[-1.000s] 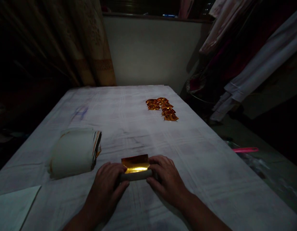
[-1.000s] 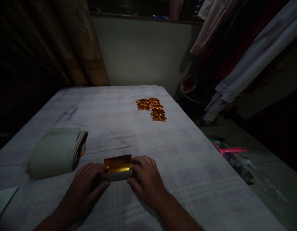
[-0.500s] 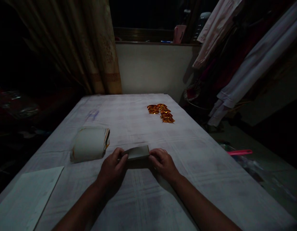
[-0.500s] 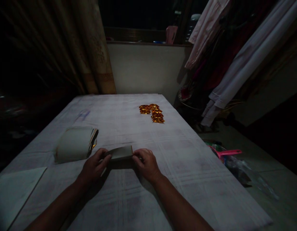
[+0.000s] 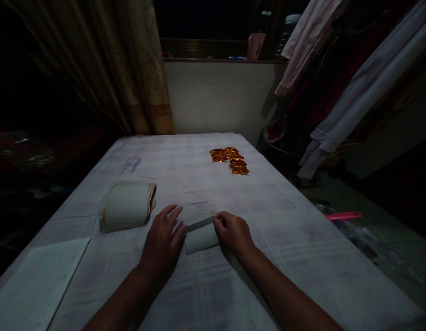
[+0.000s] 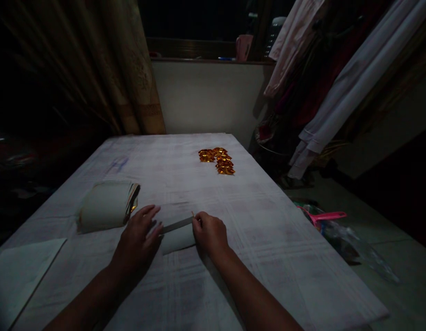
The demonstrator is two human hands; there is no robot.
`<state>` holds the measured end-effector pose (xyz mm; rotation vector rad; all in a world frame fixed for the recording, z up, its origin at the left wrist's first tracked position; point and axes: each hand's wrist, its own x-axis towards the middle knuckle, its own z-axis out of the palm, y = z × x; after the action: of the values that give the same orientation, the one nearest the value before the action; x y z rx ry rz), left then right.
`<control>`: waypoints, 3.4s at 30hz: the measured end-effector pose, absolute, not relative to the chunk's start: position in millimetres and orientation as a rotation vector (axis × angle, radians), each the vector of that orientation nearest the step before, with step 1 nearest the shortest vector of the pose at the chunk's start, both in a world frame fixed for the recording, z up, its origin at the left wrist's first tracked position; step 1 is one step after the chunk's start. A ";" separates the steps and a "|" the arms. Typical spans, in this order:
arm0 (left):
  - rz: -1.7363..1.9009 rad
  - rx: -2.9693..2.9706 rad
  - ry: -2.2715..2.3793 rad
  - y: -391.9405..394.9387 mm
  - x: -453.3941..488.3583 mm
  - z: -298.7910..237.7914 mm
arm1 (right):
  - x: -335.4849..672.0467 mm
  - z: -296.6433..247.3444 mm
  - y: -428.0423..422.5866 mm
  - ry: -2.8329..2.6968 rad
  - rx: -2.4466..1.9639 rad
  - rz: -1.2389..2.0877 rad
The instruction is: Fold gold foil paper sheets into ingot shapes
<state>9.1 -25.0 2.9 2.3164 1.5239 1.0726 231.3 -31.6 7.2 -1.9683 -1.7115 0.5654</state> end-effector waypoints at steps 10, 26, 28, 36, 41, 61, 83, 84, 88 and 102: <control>0.725 2.778 1.185 -56.6 15.0 -21.1 | 242.9 2.2 -45.3 -1.740 -1.767 0.742; 0.643 2.739 1.194 -55.0 8.4 -9.7 | 259.8 -9.6 -58.4 -2.269 -1.257 0.187; 0.634 2.734 1.179 -54.6 5.2 -6.0 | 258.5 -9.4 -60.0 -2.264 -1.232 0.175; 0.712 2.521 1.233 -47.7 3.9 2.4 | 254.0 -15.9 -55.3 -2.099 -1.293 0.325; 0.747 2.439 1.246 -44.3 5.5 2.2 | 251.0 -17.6 -50.9 -1.940 -1.374 0.414; 0.865 2.377 1.402 -41.3 9.6 -4.3 | 244.5 -16.2 -50.3 -1.837 -1.340 0.393; 0.886 2.635 1.388 -43.8 12.7 -6.5 | 234.9 -12.7 -47.0 -2.010 -1.645 0.278; 0.875 2.705 1.353 -45.2 14.2 -5.4 | 234.6 -12.7 -46.7 -2.013 -1.656 0.271; 0.815 2.916 1.125 -56.0 25.4 -7.1 | 234.1 -13.0 -46.6 -2.029 -1.668 0.243; 0.660 2.875 1.053 -72.8 37.3 -14.1 | 234.0 -15.2 -48.1 -2.026 -1.647 0.220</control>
<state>37.3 -72.8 -14.1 2.8754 1.0527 0.6597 234.0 -48.1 -15.2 -1.6471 -2.0264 0.2202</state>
